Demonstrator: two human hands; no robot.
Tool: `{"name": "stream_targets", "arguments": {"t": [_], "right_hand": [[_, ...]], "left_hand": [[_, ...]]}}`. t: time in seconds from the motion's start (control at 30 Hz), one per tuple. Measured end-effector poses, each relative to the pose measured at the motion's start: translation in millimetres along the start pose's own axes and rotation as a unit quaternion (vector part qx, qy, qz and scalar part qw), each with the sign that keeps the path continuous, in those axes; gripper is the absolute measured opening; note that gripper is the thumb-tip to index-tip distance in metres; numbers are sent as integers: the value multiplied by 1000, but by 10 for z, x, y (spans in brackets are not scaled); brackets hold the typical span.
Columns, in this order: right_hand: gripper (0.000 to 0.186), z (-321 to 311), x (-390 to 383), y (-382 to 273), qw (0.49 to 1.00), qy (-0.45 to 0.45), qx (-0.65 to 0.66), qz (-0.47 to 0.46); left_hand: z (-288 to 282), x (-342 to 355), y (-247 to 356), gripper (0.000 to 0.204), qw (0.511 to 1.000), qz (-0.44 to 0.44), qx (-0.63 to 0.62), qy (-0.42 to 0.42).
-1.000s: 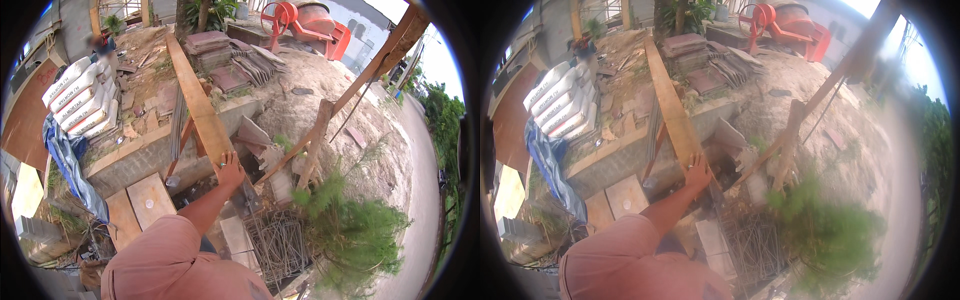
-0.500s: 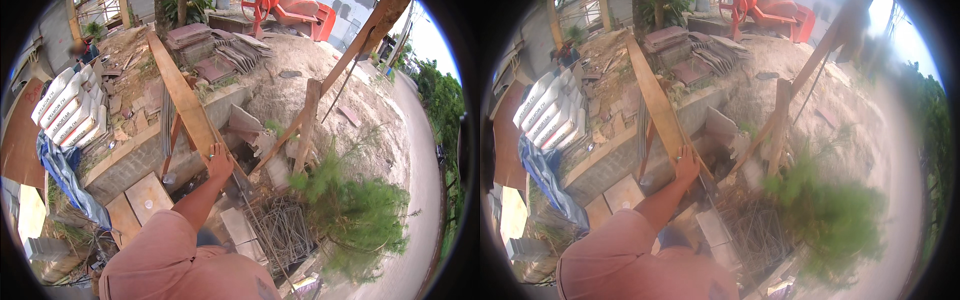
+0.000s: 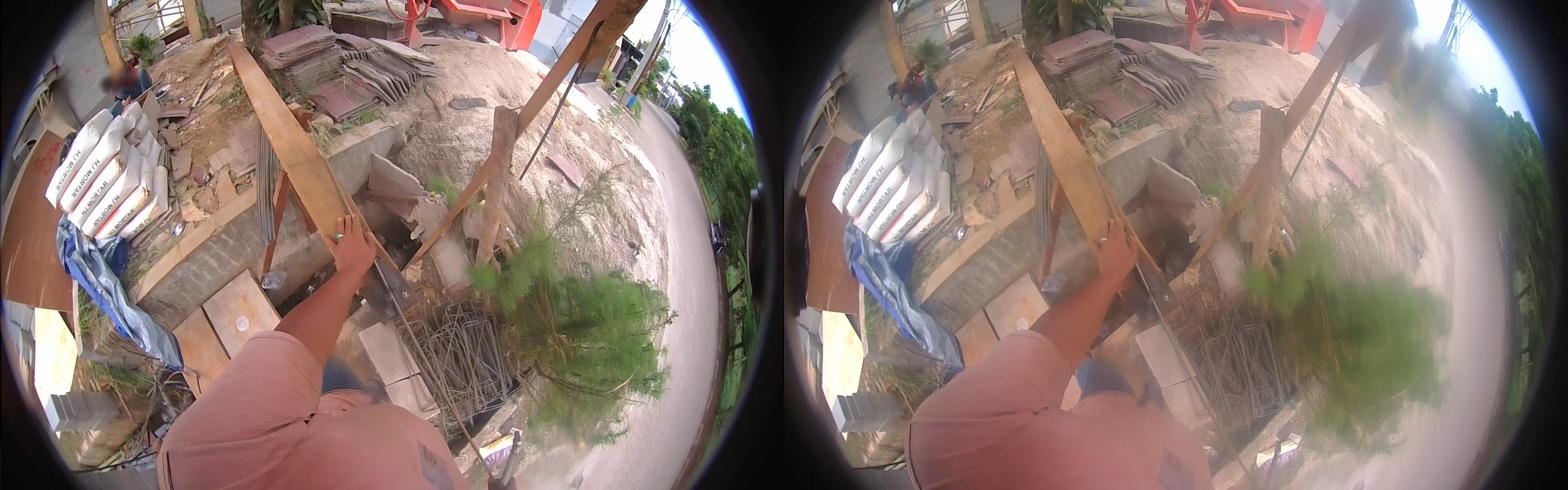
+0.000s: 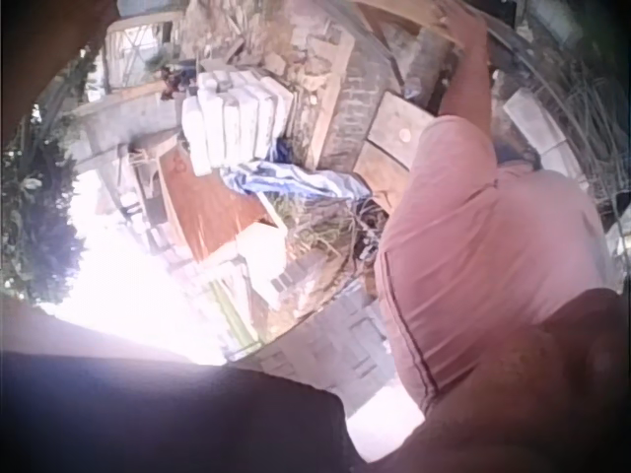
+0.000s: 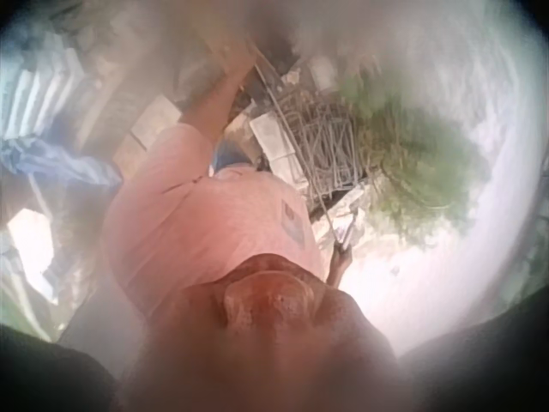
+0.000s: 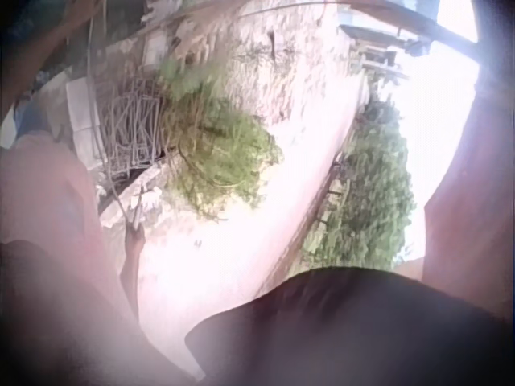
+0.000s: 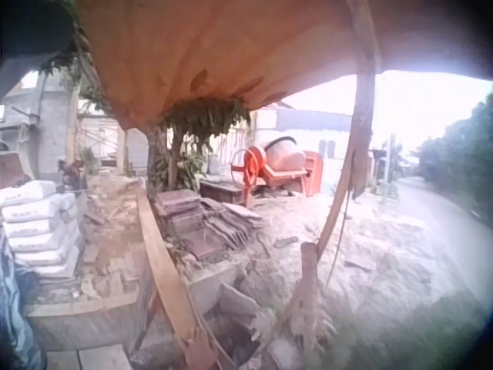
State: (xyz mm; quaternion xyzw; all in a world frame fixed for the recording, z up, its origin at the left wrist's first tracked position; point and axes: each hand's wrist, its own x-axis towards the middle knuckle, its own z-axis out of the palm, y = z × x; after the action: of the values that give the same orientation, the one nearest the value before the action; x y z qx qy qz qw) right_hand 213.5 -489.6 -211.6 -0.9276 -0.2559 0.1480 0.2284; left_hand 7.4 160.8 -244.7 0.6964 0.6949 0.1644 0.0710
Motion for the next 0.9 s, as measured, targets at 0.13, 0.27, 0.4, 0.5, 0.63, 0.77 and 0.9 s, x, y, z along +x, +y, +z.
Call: {"name": "stream_targets", "arguments": {"t": [0.13,0.27,0.4,0.5,0.63,0.77,0.9], "right_hand": [[17,-38,155,-132,997,-35,36,57],[17,-286,342,-360,998,-19,-20,54],[30,-337,909,-1068,993,-14,-112,-32],[29,-132,1308,-1837,981,-109,-140,-80],[33,353,1893,-2687,921,-239,-188,-245],[32,739,2284,-3131,867,-278,-198,-364],[26,1030,2796,-3276,821,-259,-275,-427]], "left_hand": [[-38,13,-31,59,1000,2,11,-2],[-65,20,4,56,999,14,26,-21],[-59,21,-7,54,1000,8,16,-22],[-14,28,56,53,1000,19,9,-19],[-73,20,-63,53,1000,7,13,-13],[-12,29,-15,53,1000,12,16,-12],[-26,-16,46,53,1000,6,10,-15]]}}
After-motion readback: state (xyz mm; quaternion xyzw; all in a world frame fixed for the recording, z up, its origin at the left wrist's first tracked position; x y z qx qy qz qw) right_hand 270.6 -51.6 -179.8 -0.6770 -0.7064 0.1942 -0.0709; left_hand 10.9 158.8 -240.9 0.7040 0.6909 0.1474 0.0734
